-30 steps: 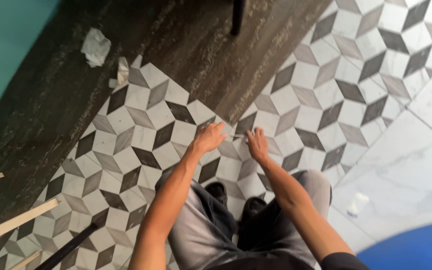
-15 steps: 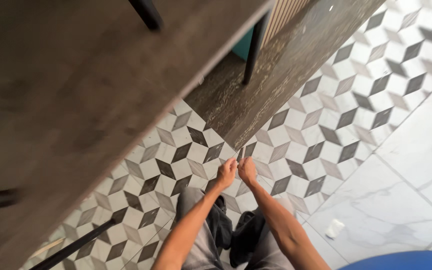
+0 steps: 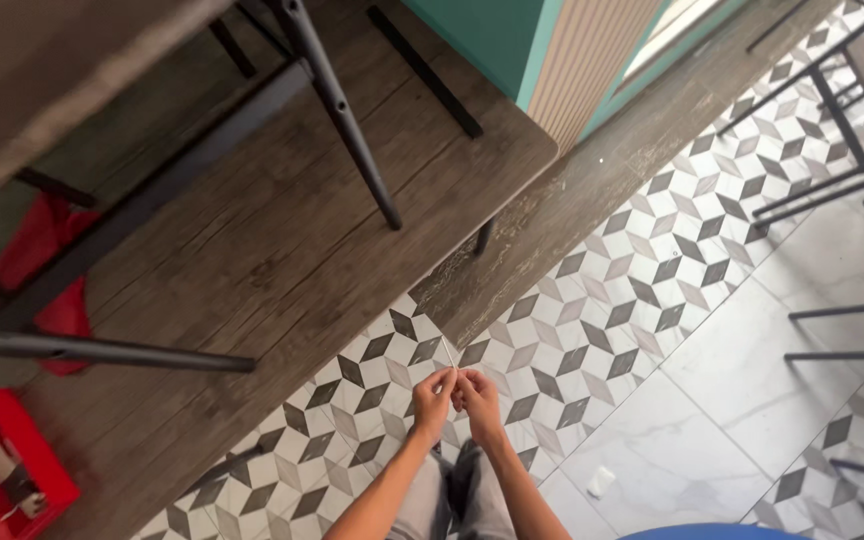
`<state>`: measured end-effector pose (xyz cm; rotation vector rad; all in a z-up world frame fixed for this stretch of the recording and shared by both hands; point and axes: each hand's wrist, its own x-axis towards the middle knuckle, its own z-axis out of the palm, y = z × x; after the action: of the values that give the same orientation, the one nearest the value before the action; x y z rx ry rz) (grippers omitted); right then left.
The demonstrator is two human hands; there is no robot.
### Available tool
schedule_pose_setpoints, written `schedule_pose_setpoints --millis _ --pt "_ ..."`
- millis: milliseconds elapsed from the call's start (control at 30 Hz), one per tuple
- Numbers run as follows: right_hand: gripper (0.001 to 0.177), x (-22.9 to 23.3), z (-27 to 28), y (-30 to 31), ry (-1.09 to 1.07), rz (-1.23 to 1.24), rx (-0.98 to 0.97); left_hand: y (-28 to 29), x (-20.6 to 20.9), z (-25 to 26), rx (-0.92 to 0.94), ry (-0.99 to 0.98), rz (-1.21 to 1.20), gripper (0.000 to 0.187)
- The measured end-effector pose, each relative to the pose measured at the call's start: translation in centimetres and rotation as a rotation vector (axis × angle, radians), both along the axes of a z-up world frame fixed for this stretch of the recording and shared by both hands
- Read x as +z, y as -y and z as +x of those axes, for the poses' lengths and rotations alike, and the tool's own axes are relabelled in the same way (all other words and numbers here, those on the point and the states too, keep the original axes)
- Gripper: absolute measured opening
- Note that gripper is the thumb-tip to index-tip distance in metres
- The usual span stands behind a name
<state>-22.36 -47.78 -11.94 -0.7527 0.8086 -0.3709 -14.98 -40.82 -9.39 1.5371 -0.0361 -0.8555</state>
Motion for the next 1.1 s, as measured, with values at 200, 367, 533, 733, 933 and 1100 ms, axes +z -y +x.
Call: schedule_pose_setpoints --millis 200,367,533,733,933,1100 --pt "0.027 4.9 1.8 4.1 0.001 0.031 0.133 3.1 3.0 1.3 0.118 0.038 -0.120 0.030" --pt "0.023 10.4 6.7 8.6 0.066 -0.112 0.310 6.1 5.5 5.0 0.310 0.128 -0.237 0.029" --pt "0.029 13.3 14.8 18.1 -0.015 -0.798 0.137 8.3 9.3 8.8 0.570 0.206 -0.404 0.027" --pt "0.042 15.1 29.2 30.9 -0.532 -1.617 0.061 5.9 13.6 9.7 0.712 0.227 -0.292 0.033" --pt "0.067 15.7 34.2 31.5 -0.860 -1.475 0.388 -2.1 13.7 7.9 0.873 0.261 -0.122 0.037" --pt "0.046 15.5 35.2 29.3 -0.801 -1.212 0.580 -6.3 13.9 6.5 1.061 0.327 -0.259 0.034"
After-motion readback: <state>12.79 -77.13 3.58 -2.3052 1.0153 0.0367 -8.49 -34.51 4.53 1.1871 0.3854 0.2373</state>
